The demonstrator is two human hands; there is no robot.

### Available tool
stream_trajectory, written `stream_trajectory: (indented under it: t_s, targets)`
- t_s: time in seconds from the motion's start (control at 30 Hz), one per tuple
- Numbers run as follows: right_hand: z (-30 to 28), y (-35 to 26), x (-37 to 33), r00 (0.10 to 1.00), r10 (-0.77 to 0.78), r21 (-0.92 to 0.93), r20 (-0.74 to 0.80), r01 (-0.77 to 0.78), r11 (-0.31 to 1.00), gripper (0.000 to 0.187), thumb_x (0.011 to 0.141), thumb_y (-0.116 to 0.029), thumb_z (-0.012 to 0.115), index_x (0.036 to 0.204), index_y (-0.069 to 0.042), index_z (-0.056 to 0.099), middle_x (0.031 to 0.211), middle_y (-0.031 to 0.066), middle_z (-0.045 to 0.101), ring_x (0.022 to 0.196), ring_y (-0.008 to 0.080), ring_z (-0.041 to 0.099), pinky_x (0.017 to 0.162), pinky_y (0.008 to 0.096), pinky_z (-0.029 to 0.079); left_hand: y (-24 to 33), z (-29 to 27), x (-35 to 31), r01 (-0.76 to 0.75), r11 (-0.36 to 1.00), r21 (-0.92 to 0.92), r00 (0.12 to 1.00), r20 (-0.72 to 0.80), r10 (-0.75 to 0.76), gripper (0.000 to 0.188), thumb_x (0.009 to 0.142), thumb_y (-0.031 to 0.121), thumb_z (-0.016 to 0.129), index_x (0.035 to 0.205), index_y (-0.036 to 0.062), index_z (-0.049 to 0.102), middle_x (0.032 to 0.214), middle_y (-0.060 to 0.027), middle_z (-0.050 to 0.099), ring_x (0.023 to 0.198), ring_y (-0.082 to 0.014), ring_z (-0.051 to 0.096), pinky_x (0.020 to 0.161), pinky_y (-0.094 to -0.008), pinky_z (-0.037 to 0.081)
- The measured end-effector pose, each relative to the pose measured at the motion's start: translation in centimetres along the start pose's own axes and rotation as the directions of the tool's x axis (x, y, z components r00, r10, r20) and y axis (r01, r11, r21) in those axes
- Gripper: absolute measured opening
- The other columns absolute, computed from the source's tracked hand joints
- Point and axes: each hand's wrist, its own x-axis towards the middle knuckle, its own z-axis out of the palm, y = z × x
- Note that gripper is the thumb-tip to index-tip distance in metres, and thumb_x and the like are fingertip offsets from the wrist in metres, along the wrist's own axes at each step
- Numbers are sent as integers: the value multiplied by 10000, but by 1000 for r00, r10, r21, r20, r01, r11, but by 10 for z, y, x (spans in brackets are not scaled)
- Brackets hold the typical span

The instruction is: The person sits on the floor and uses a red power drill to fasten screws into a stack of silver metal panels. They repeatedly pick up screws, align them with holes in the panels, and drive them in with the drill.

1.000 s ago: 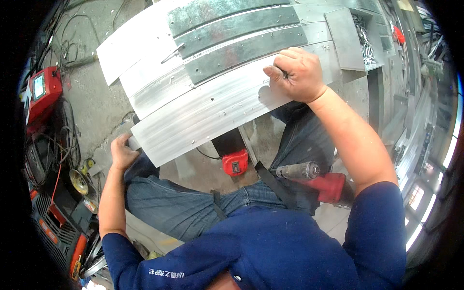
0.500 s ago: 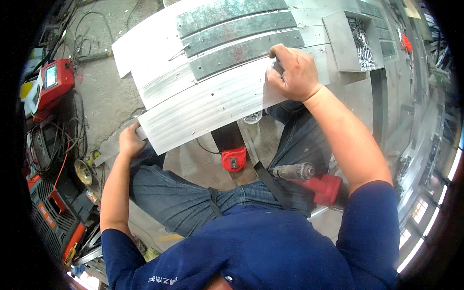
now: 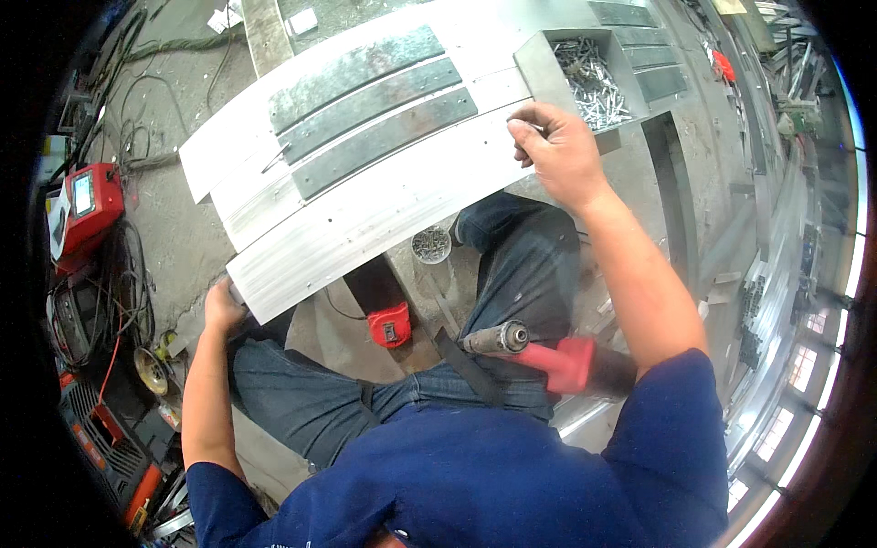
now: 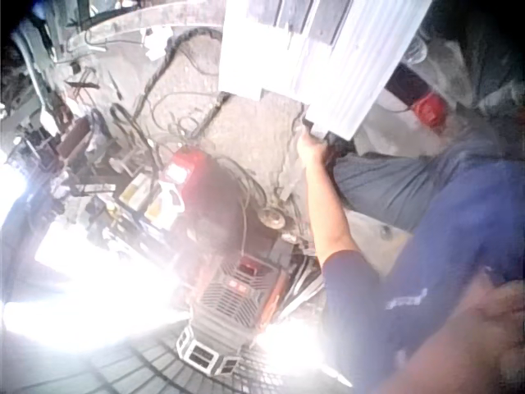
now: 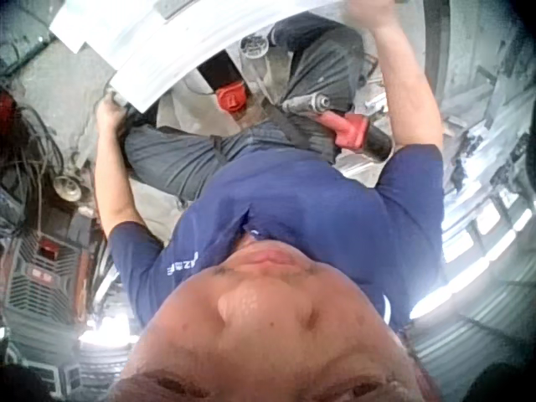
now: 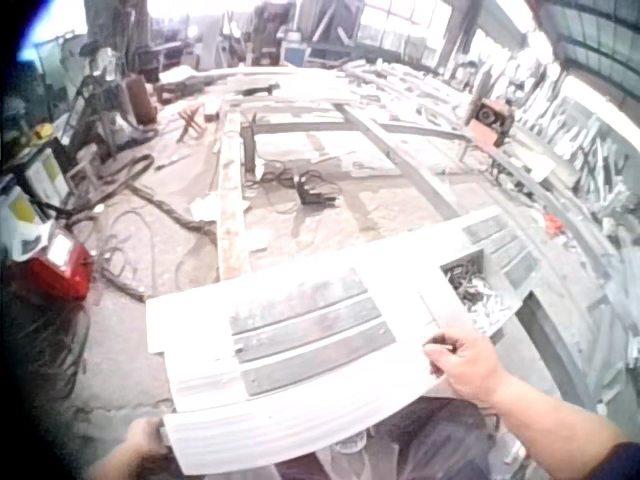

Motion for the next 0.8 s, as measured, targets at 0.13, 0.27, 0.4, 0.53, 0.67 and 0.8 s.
stream_trajectory:
  t_s: [0.13,0.27,0.4,0.53,0.67,0.8]
  targets:
    - [0,9,-3,994,-80,230,76,61,971,242,1019,-143,611,1166,45,653,972,93,721,831,141,675,734,275,563,12,-10,-7,30,999,-13,999,21,-30,406,695,36,692,1100,65,705,1021,-243,712,1020,-429,669,879,-485,535]
    - [38,-16,-16,985,-20,170,172,-10,985,181,1002,-73,613,1148,33,625,941,100,720,839,144,679,745,287,563,0,-6,-3,53,998,45,999,4,-54,400,689,97,736,1086,57,706,1019,-240,712,1013,-414,676,876,-490,541]
    - [96,-39,-17,913,-114,176,392,47,983,161,1014,-70,599,1109,44,661,933,105,730,862,147,703,745,281,573,-3,-4,-2,29,997,69,1000,-9,-28,406,676,112,736,1076,50,702,998,-238,711,1003,-413,676,872,-489,541]
    - [143,-45,-9,837,-205,-16,508,247,969,189,1028,-120,585,1116,29,662,924,90,739,856,137,698,779,290,562,4,-10,-4,42,993,107,998,38,-46,367,673,108,727,1034,47,692,994,-230,711,998,-412,673,876,-486,539]
    - [159,-50,-8,824,-318,-167,469,436,884,135,950,-99,663,1043,-7,695,866,140,724,788,232,709,733,334,543,8,-11,-6,19,995,99,1000,16,-21,326,681,92,712,999,34,675,1012,-231,706,1010,-414,667,881,-481,538]
    - [167,-48,-8,798,-392,-166,458,510,844,118,926,-90,680,1010,-14,711,868,162,717,789,282,708,716,348,536,6,-12,-5,38,995,91,997,56,-43,336,686,82,700,1018,32,677,1030,-246,702,1015,-419,667,892,-484,540]
